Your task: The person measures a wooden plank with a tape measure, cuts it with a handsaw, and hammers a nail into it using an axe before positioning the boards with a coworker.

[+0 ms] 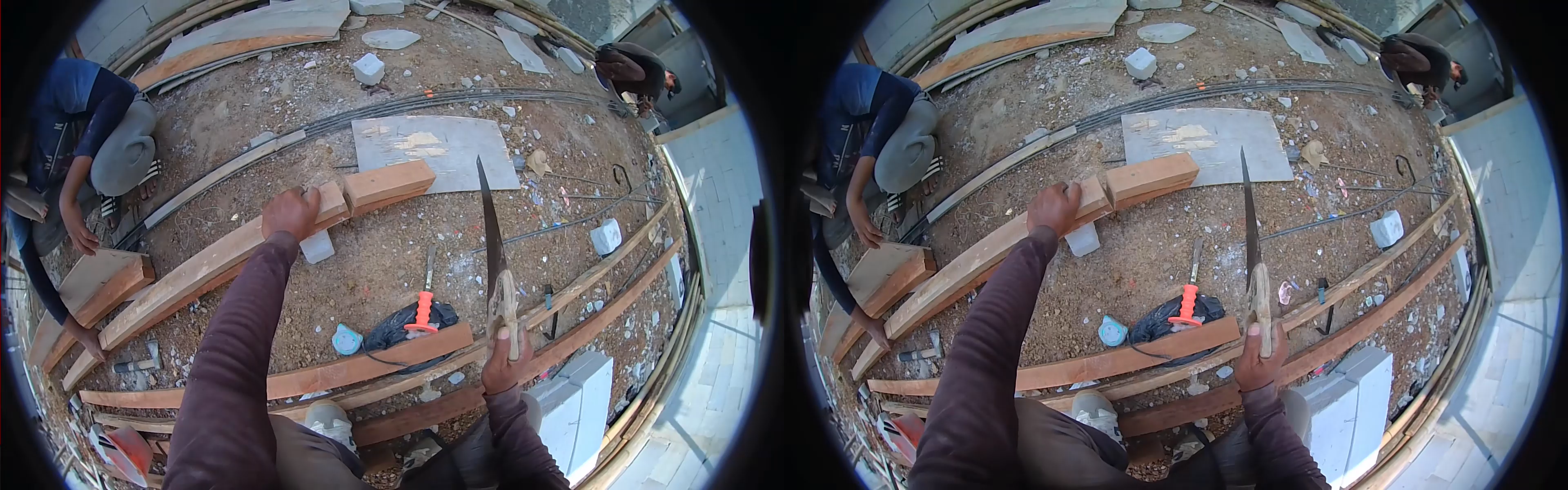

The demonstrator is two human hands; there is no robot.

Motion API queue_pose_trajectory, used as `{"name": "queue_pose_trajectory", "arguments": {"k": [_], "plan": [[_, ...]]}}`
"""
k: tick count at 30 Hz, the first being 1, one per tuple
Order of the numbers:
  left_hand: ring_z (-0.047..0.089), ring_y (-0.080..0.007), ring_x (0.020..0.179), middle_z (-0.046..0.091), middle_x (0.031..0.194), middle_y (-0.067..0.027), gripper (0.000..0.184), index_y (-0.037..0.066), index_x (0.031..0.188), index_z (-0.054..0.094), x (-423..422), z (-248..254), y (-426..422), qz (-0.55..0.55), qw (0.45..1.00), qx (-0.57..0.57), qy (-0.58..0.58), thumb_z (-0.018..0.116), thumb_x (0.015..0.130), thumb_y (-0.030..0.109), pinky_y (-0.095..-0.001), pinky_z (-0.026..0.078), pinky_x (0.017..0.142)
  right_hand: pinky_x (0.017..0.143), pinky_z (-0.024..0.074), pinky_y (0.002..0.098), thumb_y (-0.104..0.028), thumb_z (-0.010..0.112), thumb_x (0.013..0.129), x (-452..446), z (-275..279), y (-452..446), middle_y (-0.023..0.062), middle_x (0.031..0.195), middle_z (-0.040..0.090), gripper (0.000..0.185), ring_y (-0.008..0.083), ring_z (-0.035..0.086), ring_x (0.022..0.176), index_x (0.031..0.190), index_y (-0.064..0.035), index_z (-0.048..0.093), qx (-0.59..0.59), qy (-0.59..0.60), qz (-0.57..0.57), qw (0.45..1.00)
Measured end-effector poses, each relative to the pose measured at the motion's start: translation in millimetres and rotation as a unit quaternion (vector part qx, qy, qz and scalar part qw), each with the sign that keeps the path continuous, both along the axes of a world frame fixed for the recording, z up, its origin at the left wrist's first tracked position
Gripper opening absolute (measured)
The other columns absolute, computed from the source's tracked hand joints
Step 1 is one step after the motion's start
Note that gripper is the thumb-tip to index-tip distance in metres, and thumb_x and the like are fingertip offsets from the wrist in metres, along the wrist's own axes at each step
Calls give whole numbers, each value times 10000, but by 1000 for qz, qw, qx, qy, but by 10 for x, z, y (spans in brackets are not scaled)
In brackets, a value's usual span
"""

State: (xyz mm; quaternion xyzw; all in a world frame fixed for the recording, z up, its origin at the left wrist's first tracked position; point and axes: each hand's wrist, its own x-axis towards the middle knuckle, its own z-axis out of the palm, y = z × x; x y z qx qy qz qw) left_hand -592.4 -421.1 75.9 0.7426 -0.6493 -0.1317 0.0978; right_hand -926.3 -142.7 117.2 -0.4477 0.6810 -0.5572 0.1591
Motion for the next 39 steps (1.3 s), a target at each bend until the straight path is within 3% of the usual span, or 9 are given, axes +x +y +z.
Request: {"name": "queue_pose_trajectory", "arguments": {"k": [4, 6, 11, 14, 18, 24, 32, 36, 39], "plan": [[696, -411, 938, 717, 959, -261, 561, 25, 996, 740, 15, -41, -16, -7, 1000, 2, 0, 441, 966, 498, -493, 520, 900, 562, 433, 352, -153, 604, 976, 596, 449, -432, 110, 703, 577, 210, 160, 570, 630, 858, 19, 577, 60, 3, 174, 983], [695, -412, 942, 717, 961, -261, 563, 24, 1006, 738, 2, 16, -4, -2, 1000, -1, 5, 441, 965, 499, -493, 519, 903, 529, 411, 353, -177, 634, 959, 845, 188, -703, 105, 628, 526, 234, 172, 531, 545, 827, -5, 549, 35, -4, 209, 977], [694, -404, 952, 720, 967, -248, 552, 27, 1013, 737, -16, 47, 12, 4, 1000, 5, 3, 443, 966, 492, -488, 519, 901, 539, 414, 342, -183, 651, 954, 1022, -222, -1012, 95, 640, 531, 250, 146, 516, 568, 814, -6, 543, 94, -24, 229, 968], [694, -395, 952, 721, 976, -237, 541, 29, 1009, 734, -31, 98, 51, 7, 1000, 16, 8, 446, 968, 485, -484, 522, 894, 557, 428, 323, -170, 640, 959, 847, -234, -792, 70, 683, 582, 215, 103, 527, 625, 850, 6, 581, 153, -81, 232, 957], [695, -390, 947, 721, 980, -233, 533, 33, 996, 730, 7, 78, -9, 8, 1000, 17, 6, 448, 968, 484, -480, 526, 882, 568, 433, 288, -147, 620, 963, 738, 46, -267, 35, 702, 592, 171, 75, 520, 643, 939, 21, 641, 105, -91, 224, 965], [696, -393, 931, 724, 958, -228, 524, 47, 997, 737, -35, 68, 23, 12, 1000, -7, 9, 457, 963, 488, -483, 525, 880, 534, 392, 330, -162, 647, 962, 1259, -589, -1603, 75, 621, 530, 274, 93, 470, 589, 765, -10, 531, 117, -119, 236, 957], [700, -383, 926, 731, 962, -216, 524, 53, 1022, 743, 31, -45, 70, 3, 1000, 1, 17, 460, 957, 489, -474, 503, 921, 561, 414, 316, -162, 615, 968, 761, -27, -219, 48, 646, 552, 248, 93, 503, 615, 782, -6, 565, 160, -133, 221, 953], [696, -380, 941, 729, 967, -220, 521, 53, 1022, 743, -25, -25, 12, -2, 1000, -5, 17, 457, 957, 483, -476, 498, 924, 545, 416, 317, -178, 633, 963, 1214, -705, -1318, 45, 638, 551, 245, 94, 511, 597, 790, -14, 575, 128, -109, 226, 960], [693, -376, 950, 727, 967, -219, 527, 49, 1009, 739, 24, 24, 23, 7, 1000, 1, 16, 450, 961, 487, -479, 499, 919, 538, 416, 316, -178, 644, 959, 1307, -682, -1582, 38, 636, 557, 246, 97, 517, 586, 786, -19, 571, 88, -104, 233, 963]]}}
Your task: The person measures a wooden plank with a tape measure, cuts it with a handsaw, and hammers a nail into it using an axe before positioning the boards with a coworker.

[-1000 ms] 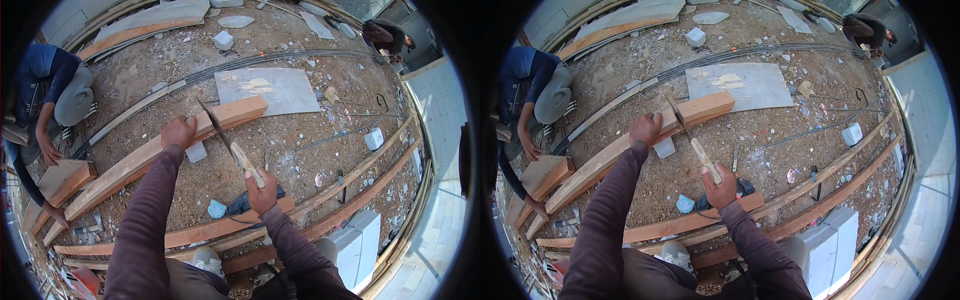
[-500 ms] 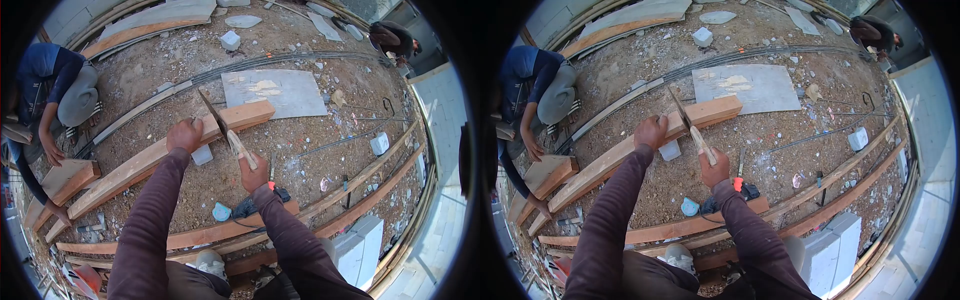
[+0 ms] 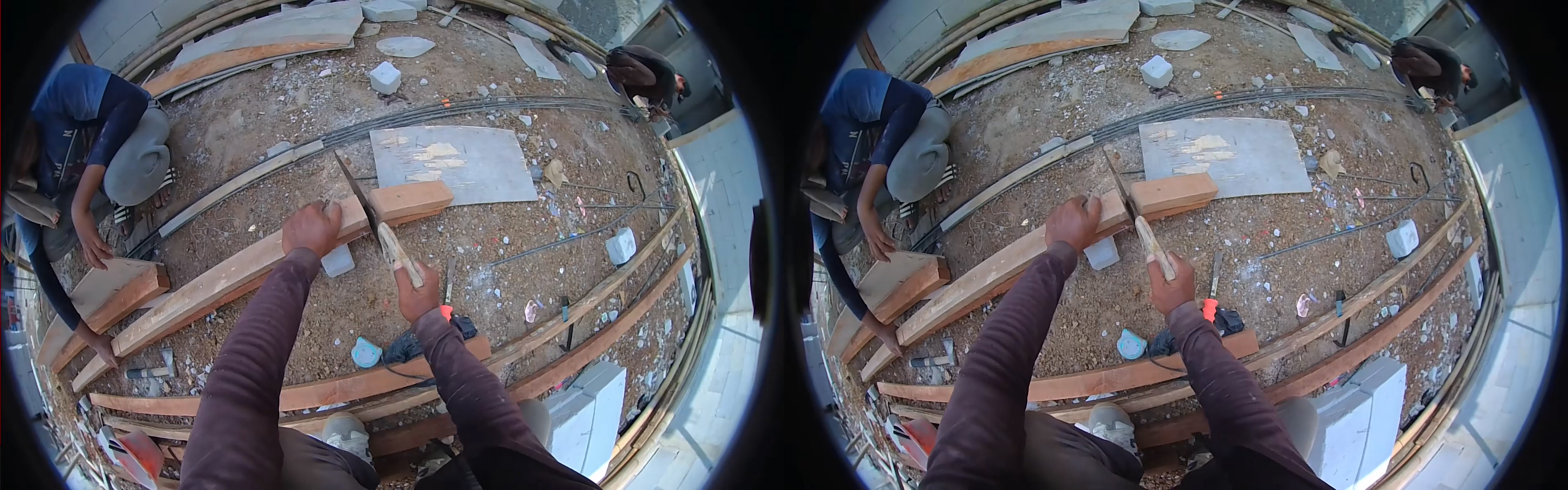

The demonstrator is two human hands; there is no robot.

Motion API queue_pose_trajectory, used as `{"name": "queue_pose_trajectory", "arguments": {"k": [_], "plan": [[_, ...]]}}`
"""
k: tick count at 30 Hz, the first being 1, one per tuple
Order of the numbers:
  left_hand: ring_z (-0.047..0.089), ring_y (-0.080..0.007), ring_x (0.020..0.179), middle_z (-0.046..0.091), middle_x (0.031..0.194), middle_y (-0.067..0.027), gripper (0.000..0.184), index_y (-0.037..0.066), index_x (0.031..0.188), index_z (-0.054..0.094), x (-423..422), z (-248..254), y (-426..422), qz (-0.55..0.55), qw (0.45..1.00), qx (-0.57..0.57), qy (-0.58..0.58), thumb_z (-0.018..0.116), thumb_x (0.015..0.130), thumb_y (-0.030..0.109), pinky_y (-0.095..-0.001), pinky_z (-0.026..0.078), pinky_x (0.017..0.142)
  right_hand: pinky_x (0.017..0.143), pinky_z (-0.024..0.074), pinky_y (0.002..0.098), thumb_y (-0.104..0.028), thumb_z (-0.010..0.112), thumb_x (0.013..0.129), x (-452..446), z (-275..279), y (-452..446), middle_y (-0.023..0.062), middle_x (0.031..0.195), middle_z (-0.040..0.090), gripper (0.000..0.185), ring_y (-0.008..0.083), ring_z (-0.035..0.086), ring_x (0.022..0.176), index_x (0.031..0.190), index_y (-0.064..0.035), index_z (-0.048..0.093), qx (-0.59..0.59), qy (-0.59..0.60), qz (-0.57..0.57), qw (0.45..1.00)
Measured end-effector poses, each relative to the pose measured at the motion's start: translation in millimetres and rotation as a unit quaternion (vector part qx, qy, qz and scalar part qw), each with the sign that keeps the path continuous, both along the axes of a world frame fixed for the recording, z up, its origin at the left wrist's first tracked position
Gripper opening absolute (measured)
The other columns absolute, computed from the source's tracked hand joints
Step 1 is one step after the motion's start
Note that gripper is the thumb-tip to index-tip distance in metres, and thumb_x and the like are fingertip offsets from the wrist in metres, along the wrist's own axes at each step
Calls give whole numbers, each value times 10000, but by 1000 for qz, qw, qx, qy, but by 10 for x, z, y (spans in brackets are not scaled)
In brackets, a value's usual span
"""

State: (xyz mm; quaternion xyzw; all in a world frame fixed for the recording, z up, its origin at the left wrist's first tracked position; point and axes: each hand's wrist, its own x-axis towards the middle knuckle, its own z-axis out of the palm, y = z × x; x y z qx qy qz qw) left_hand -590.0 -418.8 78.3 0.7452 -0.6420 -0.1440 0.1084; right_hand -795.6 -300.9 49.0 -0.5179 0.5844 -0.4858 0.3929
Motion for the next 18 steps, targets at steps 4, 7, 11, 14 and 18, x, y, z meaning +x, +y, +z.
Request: {"name": "queue_pose_trajectory", "arguments": {"k": [4, 7, 11, 14, 18], "plan": [[697, -378, 927, 730, 942, -209, 533, 41, 971, 732, -11, -12, -29, -1, 1000, 12, -3, 449, 964, 492, -484, 498, 917, 561, 419, 295, -158, 618, 972, -510, 417, 1033, 7, 678, 570, 222, 73, 509, 637, 813, -5, 597, 94, -62, -10, 994], [682, -375, 967, 724, 980, -203, 517, 25, 967, 719, -11, 3, -14, -10, 1000, 18, 5, 471, 963, 479, -485, 489, 921, 561, 411, 308, -151, 618, 970, -490, 367, 1166, 11, 676, 559, 218, 76, 493, 636, 811, -4, 590, 80, -10, 7, 997], [625, -353, 1063, 680, 1072, -182, 464, 19, 1043, 689, 25, -123, -30, -4, 997, -76, 14, 515, 955, 441, -482, 461, 945, 545, 391, 314, -189, 640, 965, -50, -167, 363, 3, 650, 533, 248, 75, 463, 613, 789, -21, 590, -5, -3, -62, 998], [585, -338, 1107, 648, 1111, -161, 440, 28, 1083, 665, 27, -175, 26, -3, 994, -109, -5, 539, 945, 426, -476, 440, 967, 548, 393, 303, -209, 643, 971, -91, -217, 86, -17, 657, 544, 264, 69, 473, 613, 786, -25, 604, 70, -113, -48, 990], [574, -331, 1098, 638, 1097, -144, 426, 36, 1082, 652, 0, -212, -35, 0, 990, -143, -22, 549, 940, 424, -469, 428, 976, 566, 411, 268, -206, 552, 1020, -623, 2, 1034, -14, 661, 546, 273, 74, 502, 612, 860, -5, 645, 73, -74, -55, 993]]}}
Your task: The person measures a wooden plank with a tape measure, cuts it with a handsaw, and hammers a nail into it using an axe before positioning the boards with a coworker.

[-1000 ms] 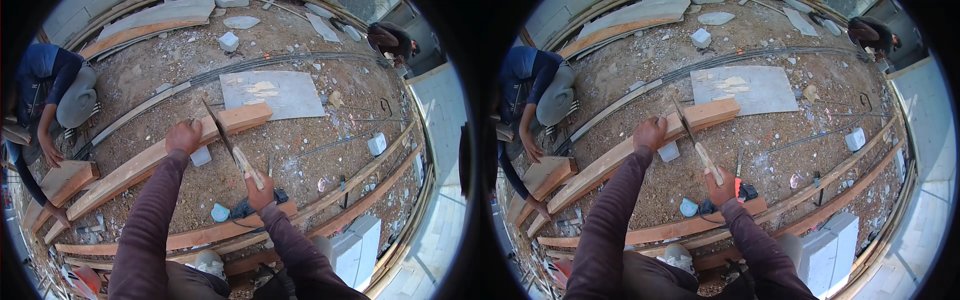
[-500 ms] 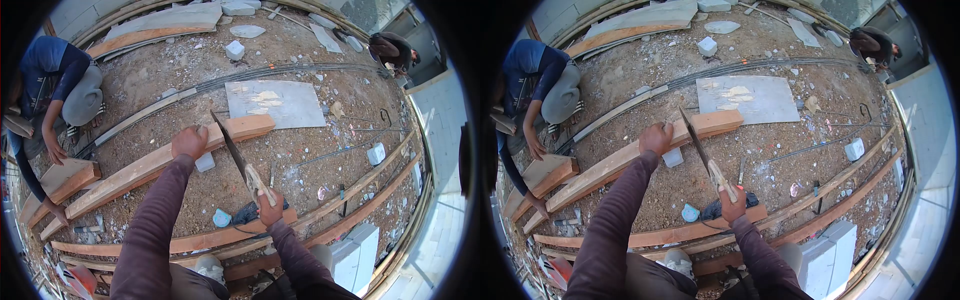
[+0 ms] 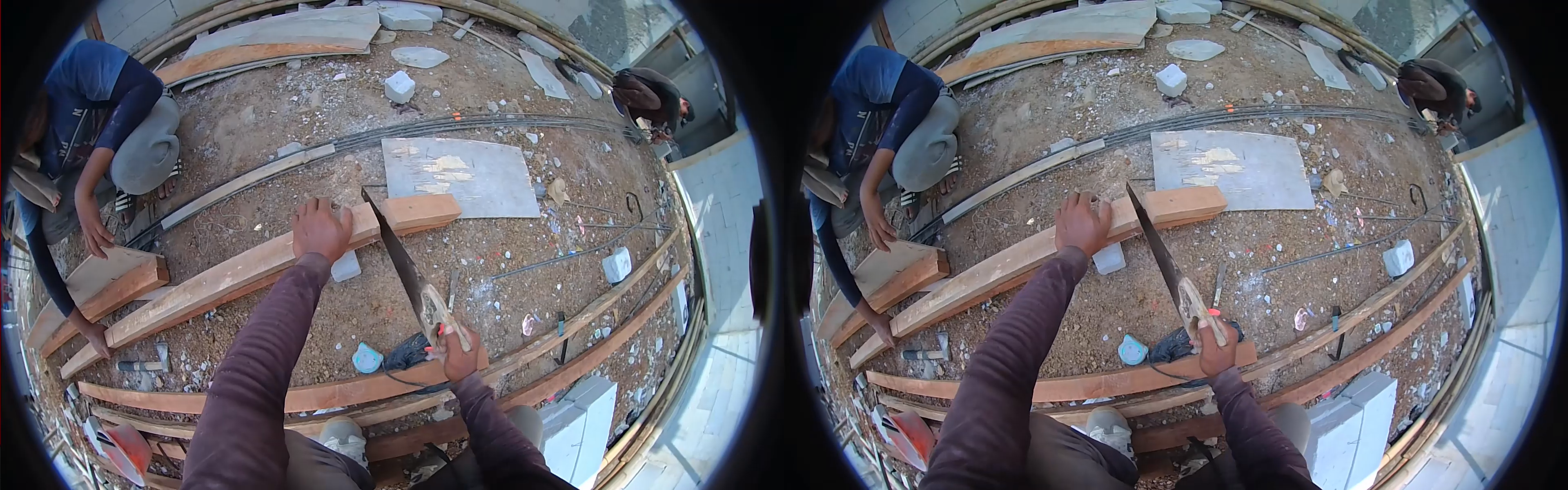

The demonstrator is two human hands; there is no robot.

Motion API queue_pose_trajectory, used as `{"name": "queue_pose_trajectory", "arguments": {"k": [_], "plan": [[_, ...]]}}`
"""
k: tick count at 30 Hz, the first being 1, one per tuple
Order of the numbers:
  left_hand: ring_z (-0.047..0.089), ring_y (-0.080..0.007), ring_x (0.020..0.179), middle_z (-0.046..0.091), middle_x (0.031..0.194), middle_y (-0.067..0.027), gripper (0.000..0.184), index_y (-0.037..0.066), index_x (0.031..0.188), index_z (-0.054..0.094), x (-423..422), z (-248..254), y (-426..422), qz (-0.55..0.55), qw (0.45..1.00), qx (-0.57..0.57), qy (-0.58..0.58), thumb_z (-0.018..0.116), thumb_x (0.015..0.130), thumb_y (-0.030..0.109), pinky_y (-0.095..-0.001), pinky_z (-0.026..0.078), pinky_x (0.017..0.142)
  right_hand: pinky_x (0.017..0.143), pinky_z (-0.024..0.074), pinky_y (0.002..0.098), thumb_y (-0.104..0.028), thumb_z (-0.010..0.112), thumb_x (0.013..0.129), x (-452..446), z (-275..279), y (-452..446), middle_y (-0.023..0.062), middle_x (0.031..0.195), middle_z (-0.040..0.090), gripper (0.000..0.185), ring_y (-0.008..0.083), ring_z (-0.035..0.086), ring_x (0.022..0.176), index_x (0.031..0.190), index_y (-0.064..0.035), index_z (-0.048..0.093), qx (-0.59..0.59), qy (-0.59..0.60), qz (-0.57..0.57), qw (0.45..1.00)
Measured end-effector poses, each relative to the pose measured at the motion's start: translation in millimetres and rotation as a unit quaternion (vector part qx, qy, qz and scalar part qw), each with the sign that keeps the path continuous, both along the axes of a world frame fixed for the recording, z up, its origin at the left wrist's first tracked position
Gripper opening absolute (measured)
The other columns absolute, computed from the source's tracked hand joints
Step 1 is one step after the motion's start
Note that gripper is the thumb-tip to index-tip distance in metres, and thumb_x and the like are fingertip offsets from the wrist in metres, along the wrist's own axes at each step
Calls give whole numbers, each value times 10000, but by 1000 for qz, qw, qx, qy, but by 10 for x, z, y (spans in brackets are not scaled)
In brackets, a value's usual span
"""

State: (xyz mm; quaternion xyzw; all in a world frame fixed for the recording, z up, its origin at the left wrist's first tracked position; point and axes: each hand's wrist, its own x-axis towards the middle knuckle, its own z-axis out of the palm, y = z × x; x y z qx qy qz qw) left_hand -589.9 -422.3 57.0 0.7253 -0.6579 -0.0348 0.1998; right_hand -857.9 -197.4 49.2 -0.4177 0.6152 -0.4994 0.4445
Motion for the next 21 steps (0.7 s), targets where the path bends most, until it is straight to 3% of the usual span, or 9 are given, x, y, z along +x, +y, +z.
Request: {"name": "queue_pose_trajectory", "arguments": {"k": [4, 5, 7, 9, 11, 13, 14, 17, 21], "plan": [[561, -345, 1105, 619, 1105, -142, 405, 51, 1116, 646, -13, 71, 52, 3, 999, 35, -12, 562, 941, 407, -491, 417, 965, 549, 399, 237, -195, 569, 1012, -76, 370, 221, -26, 666, 554, 229, 33, 504, 616, 923, -14, 678, 28, -44, 27, 998], [564, -344, 1100, 621, 1108, -144, 407, 50, 1119, 643, -13, 67, 41, -4, 999, 37, -6, 563, 940, 407, -485, 419, 965, 549, 399, 250, -200, 567, 1012, -32, 101, 62, -24, 658, 546, 246, 51, 507, 614, 902, -7, 674, 23, -66, 32, 997], [564, -343, 1102, 621, 1113, -149, 404, 47, 1109, 642, -10, 34, 6, -9, 1000, 26, 10, 562, 940, 406, -485, 419, 966, 578, 435, 270, -210, 592, 999, 224, -366, -479, -14, 666, 558, 251, 85, 539, 636, 890, 3, 666, 2, -16, -19, 1000], [564, -342, 1106, 621, 1119, -155, 403, 43, 1102, 640, 12, -23, 40, -8, 1000, 22, 17, 564, 939, 404, -489, 418, 968, 610, 463, 287, -220, 625, 982, 581, -156, -953, -10, 681, 576, 260, 113, 562, 654, 861, 8, 656, -43, 107, 21, 993], [563, -342, 1113, 620, 1126, -162, 403, 38, 1098, 636, 20, -15, 23, -1, 1000, 17, 15, 566, 937, 400, -496, 416, 969, 633, 470, 295, -219, 630, 975, 574, -629, -717, 2, 705, 593, 265, 115, 570, 686, 837, 6, 656, 18, 50, -110, 992], [560, -345, 1120, 616, 1134, -169, 407, 31, 1109, 631, 20, 25, 25, -3, 1000, 24, -2, 575, 933, 393, -508, 413, 970, 693, 480, 308, -225, 627, 974, 372, -643, -287, 37, 785, 621, 269, 127, 582, 755, 864, 18, 664, 64, -63, -105, 990], [552, -349, 1127, 614, 1134, -166, 412, 32, 1113, 629, 25, 24, 30, -7, 1000, 9, 27, 576, 931, 397, -516, 404, 973, 730, 486, 294, -240, 621, 984, 183, -292, -5, 61, 851, 635, 278, 140, 587, 779, 976, 37, 650, 90, 12, -22, 996], [523, -341, 1167, 610, 1135, -165, 477, 30, 1173, 616, 87, 55, 61, 1, 999, 13, 44, 538, 943, 441, -493, 392, 998, 701, 451, 314, -220, 513, 1040, -305, -202, 706, 99, 890, 571, 305, 162, 532, 834, 1170, 52, 557, 3, -21, -54, 998], [543, -336, 1224, 604, 1261, -188, 699, 15, 1221, 607, 132, 137, 117, -57, 986, 94, 128, 612, 843, 603, -474, 371, 1063, 765, 462, 364, -223, 530, 1025, -989, 75, 775, 159, 971, 584, 357, 230, 560, 892, 1229, 69, 535, 3, 116, -85, 990]]}}
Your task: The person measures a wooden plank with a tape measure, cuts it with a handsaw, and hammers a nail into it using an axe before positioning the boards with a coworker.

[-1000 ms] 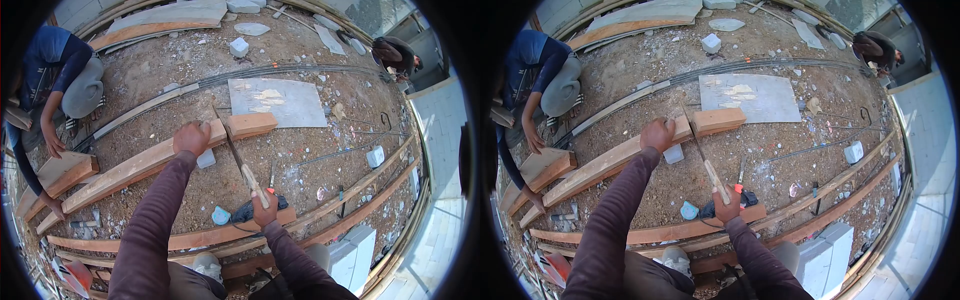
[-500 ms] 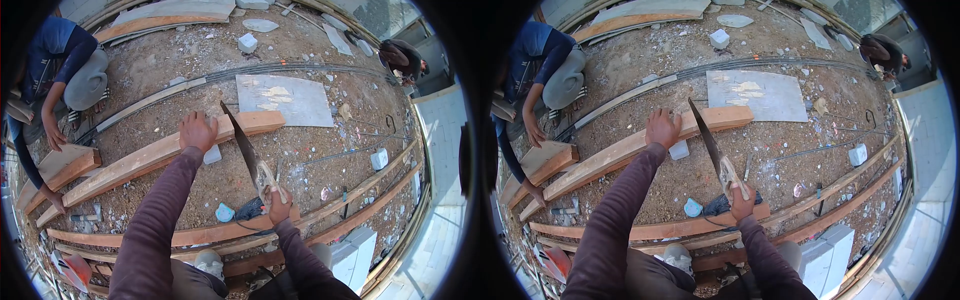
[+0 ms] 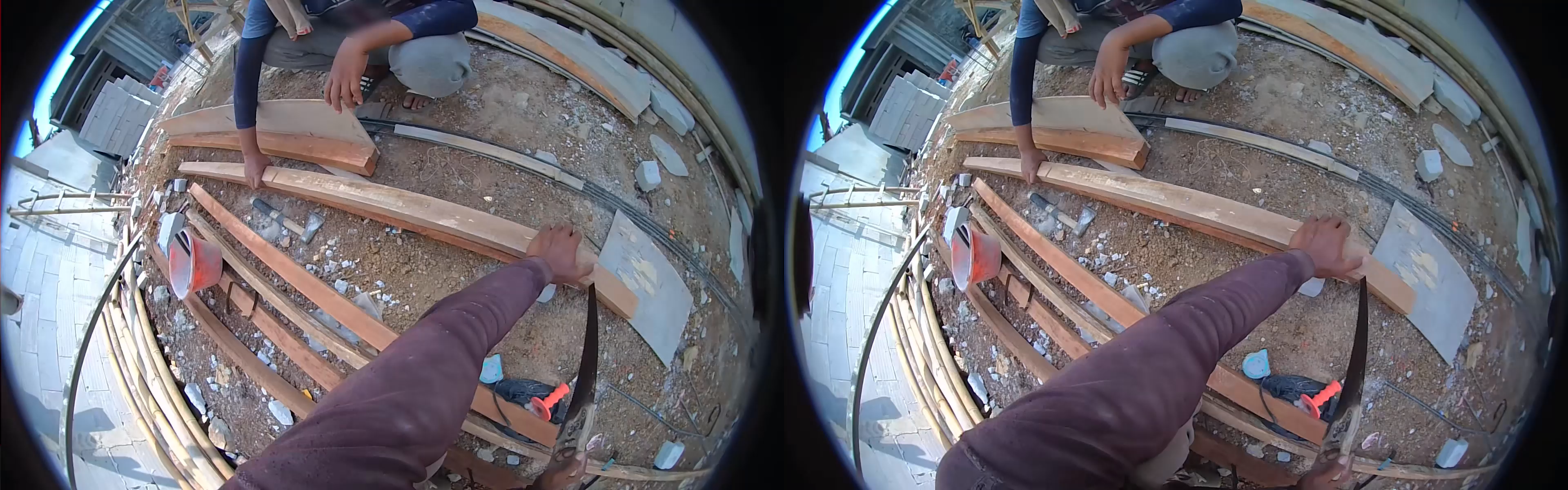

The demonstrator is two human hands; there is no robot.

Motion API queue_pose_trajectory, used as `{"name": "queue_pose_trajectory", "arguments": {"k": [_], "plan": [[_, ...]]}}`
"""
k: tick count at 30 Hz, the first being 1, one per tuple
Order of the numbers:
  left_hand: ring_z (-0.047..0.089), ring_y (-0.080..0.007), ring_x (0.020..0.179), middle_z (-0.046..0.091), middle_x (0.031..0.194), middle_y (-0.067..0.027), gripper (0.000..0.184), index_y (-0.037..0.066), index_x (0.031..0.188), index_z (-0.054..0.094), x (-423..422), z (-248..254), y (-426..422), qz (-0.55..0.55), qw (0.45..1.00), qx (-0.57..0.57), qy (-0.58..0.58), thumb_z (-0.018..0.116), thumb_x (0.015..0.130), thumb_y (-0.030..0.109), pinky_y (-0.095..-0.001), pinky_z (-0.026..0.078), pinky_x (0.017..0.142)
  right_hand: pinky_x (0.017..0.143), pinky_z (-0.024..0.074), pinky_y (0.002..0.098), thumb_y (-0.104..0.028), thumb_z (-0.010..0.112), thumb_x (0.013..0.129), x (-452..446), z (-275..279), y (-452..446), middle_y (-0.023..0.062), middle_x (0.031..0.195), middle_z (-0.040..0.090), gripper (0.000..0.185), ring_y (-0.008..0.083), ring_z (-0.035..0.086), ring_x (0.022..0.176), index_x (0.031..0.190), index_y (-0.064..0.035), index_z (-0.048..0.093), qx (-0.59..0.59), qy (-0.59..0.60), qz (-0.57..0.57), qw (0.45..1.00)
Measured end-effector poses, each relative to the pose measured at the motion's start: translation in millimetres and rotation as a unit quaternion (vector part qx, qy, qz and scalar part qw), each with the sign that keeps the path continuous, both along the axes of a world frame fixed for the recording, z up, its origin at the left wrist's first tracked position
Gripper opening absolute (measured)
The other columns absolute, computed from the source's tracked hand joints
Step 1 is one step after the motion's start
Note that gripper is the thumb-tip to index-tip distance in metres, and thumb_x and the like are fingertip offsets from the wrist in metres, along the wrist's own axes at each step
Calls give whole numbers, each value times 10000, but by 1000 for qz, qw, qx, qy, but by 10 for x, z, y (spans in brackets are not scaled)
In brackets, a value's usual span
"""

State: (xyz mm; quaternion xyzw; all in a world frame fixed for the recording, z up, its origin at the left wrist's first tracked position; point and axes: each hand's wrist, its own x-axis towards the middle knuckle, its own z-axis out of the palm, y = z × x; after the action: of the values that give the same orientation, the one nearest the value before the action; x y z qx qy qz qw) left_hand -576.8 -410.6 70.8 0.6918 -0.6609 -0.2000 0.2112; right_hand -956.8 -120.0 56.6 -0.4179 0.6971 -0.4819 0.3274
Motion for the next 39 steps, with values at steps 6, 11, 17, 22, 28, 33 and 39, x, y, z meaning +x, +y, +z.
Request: {"name": "queue_pose_trajectory", "arguments": {"k": [6, 11, 17, 22, 28, 33, 39], "plan": [[555, -304, 1244, 619, 1265, -160, 813, 23, 1272, 568, 81, -2, 9, -122, 986, 38, -112, 733, 747, 621, -446, 402, 1048, 861, 478, 440, -227, 556, 1001, -467, 226, -51, 250, 1093, 604, 456, 332, 601, 980, 1319, 95, 501, 18, 229, 95, 969], [546, -287, 1272, 613, 1290, -158, 798, 30, 1295, 540, -1, 38, -38, -134, 984, 51, -103, 772, 750, 566, -449, 385, 1077, 893, 478, 484, -241, 714, 839, -59, 222, -66, 250, 1041, 633, 435, 435, 596, 1049, 1148, 39, 592, 183, 432, 238, 850], [418, -349, 1390, 484, 1441, -204, 934, 10, 1412, 428, -53, 222, 134, -95, 978, 60, -174, 760, 754, 585, -508, 277, 1169, 928, 486, 485, -197, 767, 735, -298, -247, 85, 211, 1074, 632, 428, 393, 606, 1043, 1086, 2, 625, 188, 340, 287, 876], [341, -389, 1417, 383, 1498, -229, 896, 9, 1438, 417, -38, 232, 955, -115, 975, -99, -163, 742, 783, 527, -523, 262, 1178, 882, 477, 465, -125, 722, 776, -182, -176, -20, 215, 1077, 613, 352, 365, 621, 998, 1065, 43, 614, 112, 364, 263, 887], [513, -354, 1275, 550, 1312, -175, 585, 53, 1271, 599, 739, 289, 3381, -78, 981, 134, -119, 709, 831, 424, -492, 411, 1073, 887, 477, 444, -184, 735, 824, 207, 0, -245, 211, 1074, 608, 348, 354, 615, 983, 1056, 47, 618, 116, 222, 301, 920], [626, -373, 1136, 657, 1185, -209, 568, 41, 1166, 678, 1157, 585, 5863, 182, 897, 389, -99, 672, 842, 508, -465, 504, 979, 886, 491, 408, -202, 743, 828, 331, -87, -335, 195, 1030, 645, 323, 315, 636, 966, 1024, 34, 644, 57, 210, 360, 907], [667, -398, 1040, 707, 1045, -240, 623, 3, 1019, 745, 1051, 684, 7823, 312, 769, 541, -136, 571, 905, 590, -475, 511, 942, 853, 511, 387, -212, 753, 827, 503, -424, -523, 180, 973, 687, 319, 294, 669, 912, 1003, 36, 655, 69, 93, 399, 910]]}}
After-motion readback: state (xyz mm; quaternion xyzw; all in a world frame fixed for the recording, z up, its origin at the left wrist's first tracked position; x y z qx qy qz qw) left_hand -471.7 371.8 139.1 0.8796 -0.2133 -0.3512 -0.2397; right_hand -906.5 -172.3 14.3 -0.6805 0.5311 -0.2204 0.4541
